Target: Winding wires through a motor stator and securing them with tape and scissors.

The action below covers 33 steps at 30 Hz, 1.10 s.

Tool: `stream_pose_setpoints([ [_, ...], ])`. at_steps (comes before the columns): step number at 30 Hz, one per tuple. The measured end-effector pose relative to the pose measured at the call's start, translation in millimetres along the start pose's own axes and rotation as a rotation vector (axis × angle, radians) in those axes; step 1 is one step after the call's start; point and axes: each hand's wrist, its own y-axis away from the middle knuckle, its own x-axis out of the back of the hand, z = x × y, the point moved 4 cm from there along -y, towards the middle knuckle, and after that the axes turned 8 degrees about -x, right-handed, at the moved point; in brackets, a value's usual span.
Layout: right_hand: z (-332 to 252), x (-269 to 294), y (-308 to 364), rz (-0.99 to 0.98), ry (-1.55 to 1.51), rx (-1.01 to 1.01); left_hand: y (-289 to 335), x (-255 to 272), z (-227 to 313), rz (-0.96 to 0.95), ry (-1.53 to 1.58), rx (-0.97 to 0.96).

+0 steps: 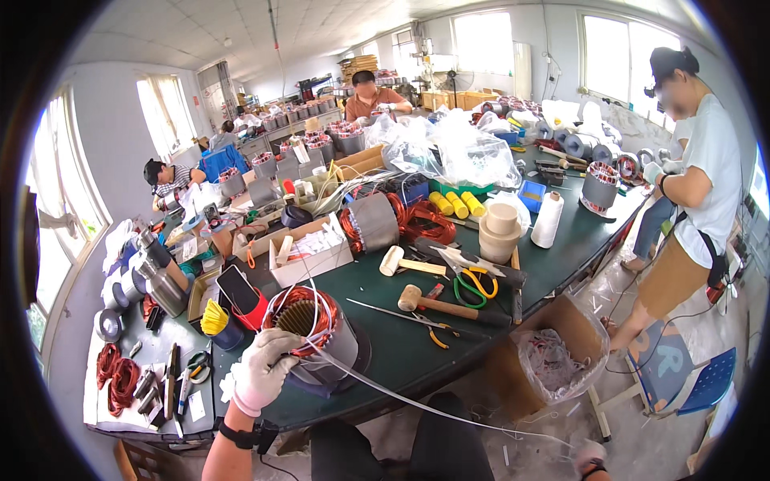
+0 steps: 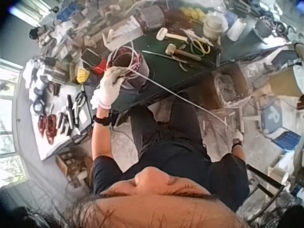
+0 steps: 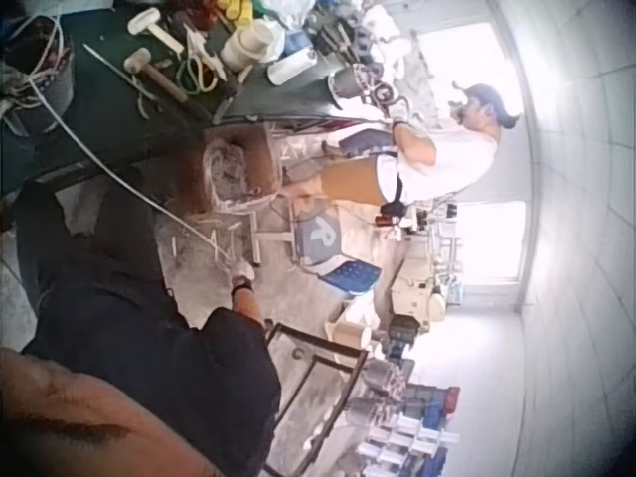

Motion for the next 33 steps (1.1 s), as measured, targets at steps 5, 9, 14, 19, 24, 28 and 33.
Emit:
stream_pose_setpoints([
  [5,54,-39,38,-0.025,-0.531,-0.451,-7,-8,6,-0.014,0.003,-0.034],
  [9,-129,171,14,0.311,0.111,0.461,-4,-5,4,-0.032,-0.040,-0.028],
  [14,-272,515,136,0.851,-1.110,0.802,-3,-6,4,-0.024,-0.026,-0.025],
  [19,-351,601,161,0.610,-1.676,0.990,-7,-13,4,-0.018,0.023,0.030],
  [24,-353,656,157,0.772,-1.838,1.063,-3,-6,1,-0.024,-0.016,0.035],
  [28,-361,659,147,0.701,-1.830,1.144,-2,-10,-2,-0.036,0.000,0.072],
  [33,-363,652,141,0.754,-1.795,1.139,-2,-13,-7,-0.036,-0.031,0.022],
])
